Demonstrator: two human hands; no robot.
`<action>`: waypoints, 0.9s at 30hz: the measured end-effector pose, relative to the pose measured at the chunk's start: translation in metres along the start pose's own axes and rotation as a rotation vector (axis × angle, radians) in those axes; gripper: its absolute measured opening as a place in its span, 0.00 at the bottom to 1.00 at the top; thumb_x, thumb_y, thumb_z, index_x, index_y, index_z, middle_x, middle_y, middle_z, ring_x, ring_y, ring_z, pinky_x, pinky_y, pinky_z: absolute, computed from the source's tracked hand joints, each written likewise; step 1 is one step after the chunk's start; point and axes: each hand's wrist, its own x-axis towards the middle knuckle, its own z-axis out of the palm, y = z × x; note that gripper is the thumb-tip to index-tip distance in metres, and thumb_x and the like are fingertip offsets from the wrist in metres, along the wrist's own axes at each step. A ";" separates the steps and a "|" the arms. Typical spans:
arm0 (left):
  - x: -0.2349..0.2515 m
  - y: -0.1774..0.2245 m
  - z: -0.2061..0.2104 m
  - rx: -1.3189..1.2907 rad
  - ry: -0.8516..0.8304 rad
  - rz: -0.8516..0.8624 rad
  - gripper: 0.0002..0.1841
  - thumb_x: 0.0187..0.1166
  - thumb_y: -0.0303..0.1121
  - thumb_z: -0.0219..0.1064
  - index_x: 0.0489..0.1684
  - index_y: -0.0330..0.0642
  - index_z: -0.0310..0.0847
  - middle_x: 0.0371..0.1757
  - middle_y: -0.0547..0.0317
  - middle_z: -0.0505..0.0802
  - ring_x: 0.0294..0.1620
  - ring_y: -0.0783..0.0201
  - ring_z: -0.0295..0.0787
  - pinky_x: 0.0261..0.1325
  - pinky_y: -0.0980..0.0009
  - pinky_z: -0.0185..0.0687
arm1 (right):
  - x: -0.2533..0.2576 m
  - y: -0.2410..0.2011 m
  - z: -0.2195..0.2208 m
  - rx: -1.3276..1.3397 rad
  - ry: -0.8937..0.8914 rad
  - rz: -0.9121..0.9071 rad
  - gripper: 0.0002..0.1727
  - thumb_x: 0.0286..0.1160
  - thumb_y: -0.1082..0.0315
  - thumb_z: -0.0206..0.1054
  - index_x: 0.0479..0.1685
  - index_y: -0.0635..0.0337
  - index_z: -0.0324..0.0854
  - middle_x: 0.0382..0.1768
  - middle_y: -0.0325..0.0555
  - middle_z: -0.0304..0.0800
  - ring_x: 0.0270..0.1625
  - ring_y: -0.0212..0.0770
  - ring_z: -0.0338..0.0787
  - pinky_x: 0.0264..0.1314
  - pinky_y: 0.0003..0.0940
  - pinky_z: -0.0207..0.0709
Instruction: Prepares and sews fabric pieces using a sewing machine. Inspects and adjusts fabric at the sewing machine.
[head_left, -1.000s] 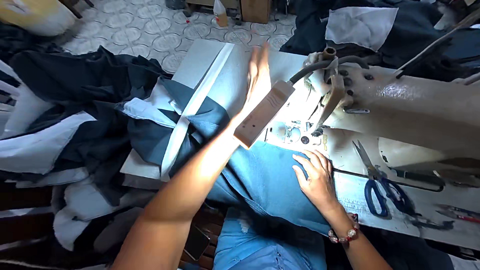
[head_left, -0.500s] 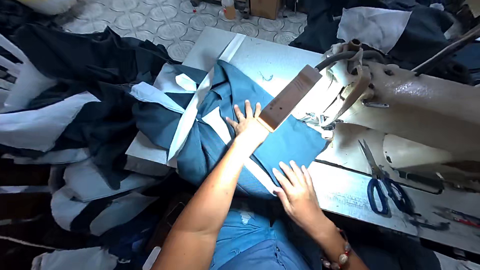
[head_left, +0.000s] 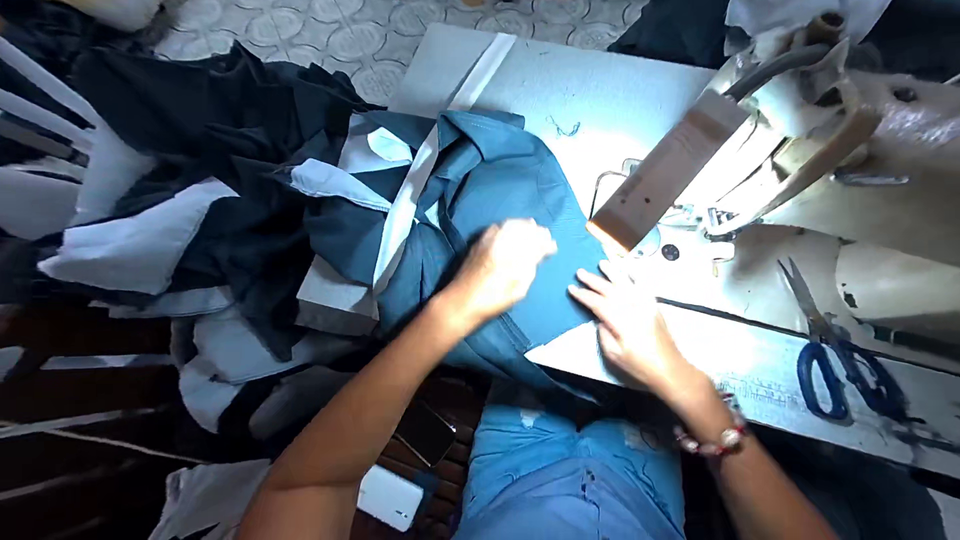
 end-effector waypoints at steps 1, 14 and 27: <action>-0.014 0.017 0.001 -0.030 -0.105 0.008 0.17 0.82 0.35 0.60 0.55 0.37 0.91 0.62 0.45 0.93 0.70 0.44 0.87 0.71 0.44 0.79 | -0.002 0.013 -0.005 -0.008 -0.050 0.002 0.25 0.70 0.75 0.57 0.66 0.54 0.89 0.75 0.47 0.85 0.84 0.61 0.74 0.83 0.68 0.59; -0.081 0.068 0.021 0.028 0.035 -0.233 0.17 0.71 0.34 0.63 0.49 0.35 0.93 0.63 0.42 0.93 0.74 0.40 0.85 0.78 0.41 0.74 | -0.015 0.034 -0.013 -0.006 -0.022 -0.021 0.26 0.73 0.72 0.53 0.67 0.56 0.88 0.76 0.48 0.84 0.84 0.61 0.75 0.84 0.67 0.59; -0.076 0.082 0.020 0.083 -0.024 -0.326 0.18 0.70 0.39 0.71 0.51 0.35 0.92 0.65 0.38 0.91 0.75 0.36 0.83 0.78 0.34 0.69 | -0.013 0.032 -0.014 -0.028 -0.032 -0.024 0.25 0.72 0.72 0.55 0.67 0.58 0.88 0.76 0.50 0.84 0.83 0.63 0.75 0.83 0.70 0.57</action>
